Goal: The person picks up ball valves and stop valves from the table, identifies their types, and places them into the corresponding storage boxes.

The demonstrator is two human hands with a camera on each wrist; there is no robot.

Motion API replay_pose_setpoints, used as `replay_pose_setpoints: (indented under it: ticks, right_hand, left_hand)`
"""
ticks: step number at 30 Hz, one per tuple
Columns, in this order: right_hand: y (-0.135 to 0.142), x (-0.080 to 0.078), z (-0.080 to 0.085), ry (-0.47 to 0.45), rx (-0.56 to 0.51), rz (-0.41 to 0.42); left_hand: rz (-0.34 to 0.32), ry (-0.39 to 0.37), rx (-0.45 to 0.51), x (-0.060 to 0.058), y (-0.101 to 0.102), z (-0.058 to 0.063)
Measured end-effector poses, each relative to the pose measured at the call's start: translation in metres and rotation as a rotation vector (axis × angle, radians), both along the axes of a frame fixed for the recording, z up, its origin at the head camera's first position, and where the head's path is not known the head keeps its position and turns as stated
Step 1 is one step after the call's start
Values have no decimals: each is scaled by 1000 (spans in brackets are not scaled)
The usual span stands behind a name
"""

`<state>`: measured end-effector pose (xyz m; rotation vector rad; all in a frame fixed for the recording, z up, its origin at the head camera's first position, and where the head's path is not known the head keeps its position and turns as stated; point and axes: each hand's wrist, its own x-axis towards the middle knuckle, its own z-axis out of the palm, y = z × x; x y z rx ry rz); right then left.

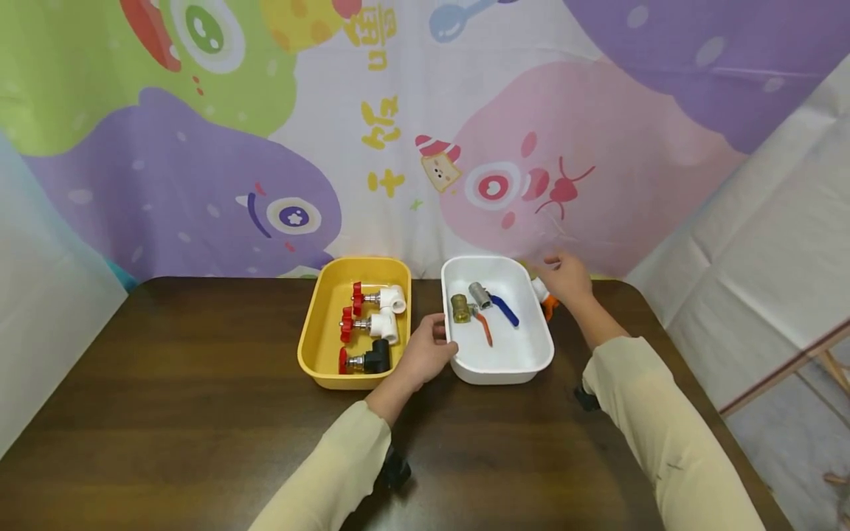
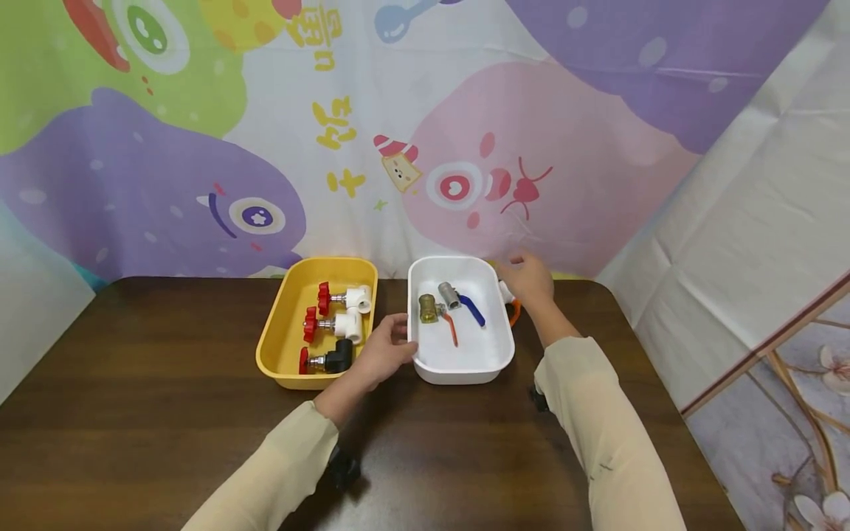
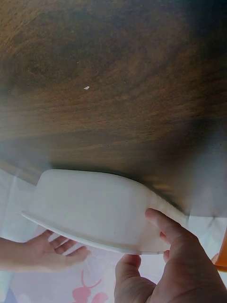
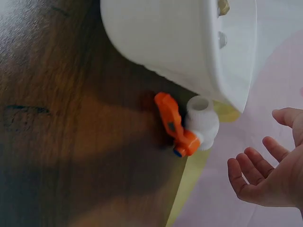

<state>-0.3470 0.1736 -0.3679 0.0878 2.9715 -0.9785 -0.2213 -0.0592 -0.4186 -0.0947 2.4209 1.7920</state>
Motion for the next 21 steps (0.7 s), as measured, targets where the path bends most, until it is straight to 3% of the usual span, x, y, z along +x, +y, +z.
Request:
replay_pose_setpoints:
  ticks: [8,21]
  right_hand:
    - [13,1,-10,22,-3,-22]
    - [21,0,-30,-32,20,-40]
  left_hand:
    - [12,-5,5,0,1,-2]
    - [4,-9,13,0,0,-2]
